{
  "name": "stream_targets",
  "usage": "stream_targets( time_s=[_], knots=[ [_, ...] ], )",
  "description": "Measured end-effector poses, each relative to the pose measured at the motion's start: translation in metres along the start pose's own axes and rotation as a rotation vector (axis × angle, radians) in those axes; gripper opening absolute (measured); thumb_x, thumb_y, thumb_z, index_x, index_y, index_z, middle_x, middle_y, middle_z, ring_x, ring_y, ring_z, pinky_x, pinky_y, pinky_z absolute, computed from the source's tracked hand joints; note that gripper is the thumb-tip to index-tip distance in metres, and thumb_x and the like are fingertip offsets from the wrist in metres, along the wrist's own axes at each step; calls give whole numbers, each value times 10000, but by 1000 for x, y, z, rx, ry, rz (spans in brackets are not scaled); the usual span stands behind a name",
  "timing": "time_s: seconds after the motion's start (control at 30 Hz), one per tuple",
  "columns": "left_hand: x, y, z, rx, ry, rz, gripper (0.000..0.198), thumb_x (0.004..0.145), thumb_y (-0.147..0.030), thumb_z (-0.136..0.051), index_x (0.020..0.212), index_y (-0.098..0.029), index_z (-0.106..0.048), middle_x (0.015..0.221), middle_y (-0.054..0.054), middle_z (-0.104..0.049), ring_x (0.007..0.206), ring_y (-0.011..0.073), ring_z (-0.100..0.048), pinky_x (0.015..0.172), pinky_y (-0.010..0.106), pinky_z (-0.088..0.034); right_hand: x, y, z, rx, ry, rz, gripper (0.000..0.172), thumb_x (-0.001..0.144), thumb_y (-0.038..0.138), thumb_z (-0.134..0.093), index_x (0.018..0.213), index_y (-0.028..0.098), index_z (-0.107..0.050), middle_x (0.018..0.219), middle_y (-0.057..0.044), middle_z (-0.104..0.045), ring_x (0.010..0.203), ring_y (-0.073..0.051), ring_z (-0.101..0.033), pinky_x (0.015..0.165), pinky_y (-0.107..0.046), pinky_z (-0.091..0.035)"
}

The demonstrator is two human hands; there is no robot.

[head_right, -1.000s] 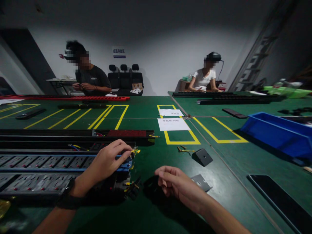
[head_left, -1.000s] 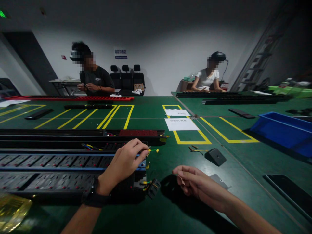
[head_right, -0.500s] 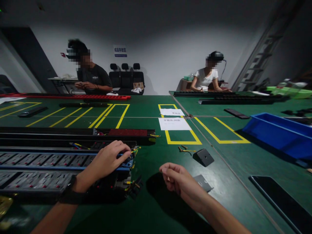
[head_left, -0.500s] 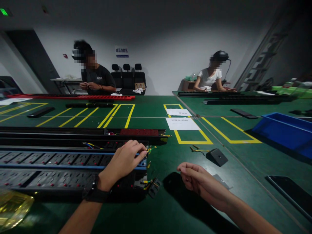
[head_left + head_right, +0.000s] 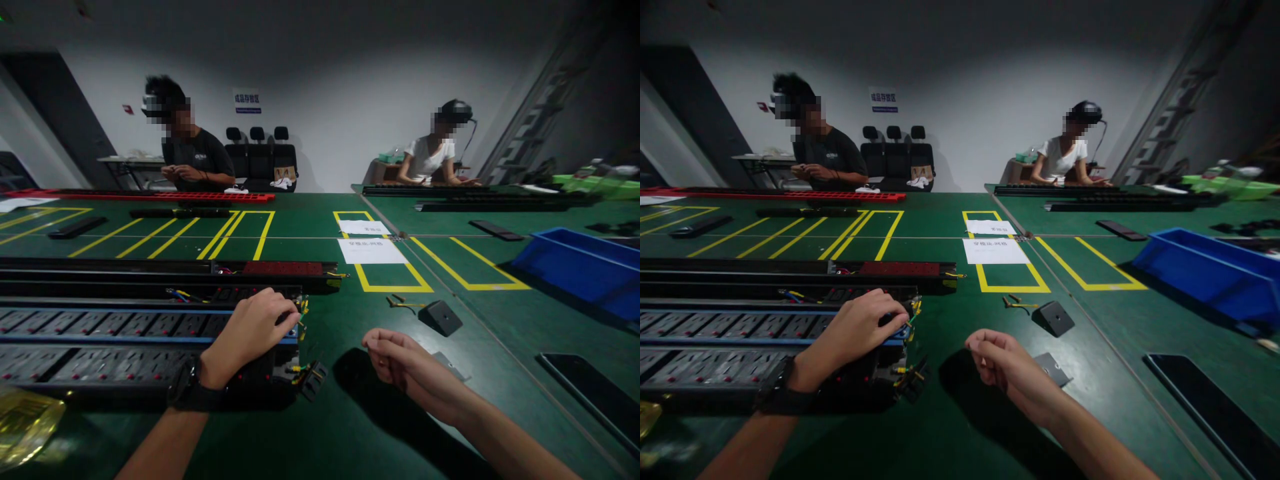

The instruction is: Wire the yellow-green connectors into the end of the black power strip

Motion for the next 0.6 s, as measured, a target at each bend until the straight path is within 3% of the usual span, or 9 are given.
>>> stream_targets(
  time_s=[0.27, 0.6],
  knots=[
    [0, 0, -3, 14, -7, -50, 252, 1030, -322, -563, 942, -219, -776, 921, 51, -756, 922, 210, -658, 785, 305, -505, 1, -1, 1, -8, 5, -4, 349, 752, 529, -896, 813, 244, -704, 645, 21, -466, 548, -127, -344, 516, -296, -298],
    [0, -2, -7, 22, 39, -53, 255, 1040, -336, -555, 975, -222, -773, 942, 45, -768, 958, 215, -680, 945, 377, -520, 0, 0, 0, 17, 10, -9, 342, 750, 517, -904, 802, 236, -717, 652, 21, -457, 562, -114, -352, 512, -280, -303]
  ],
)
Point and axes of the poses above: each hand's wrist, its own x-axis towards the middle knuckle, its own z-axis out of the back of the hand, y = z × x, the point moved 4 cm from there along x, towards the middle knuckle
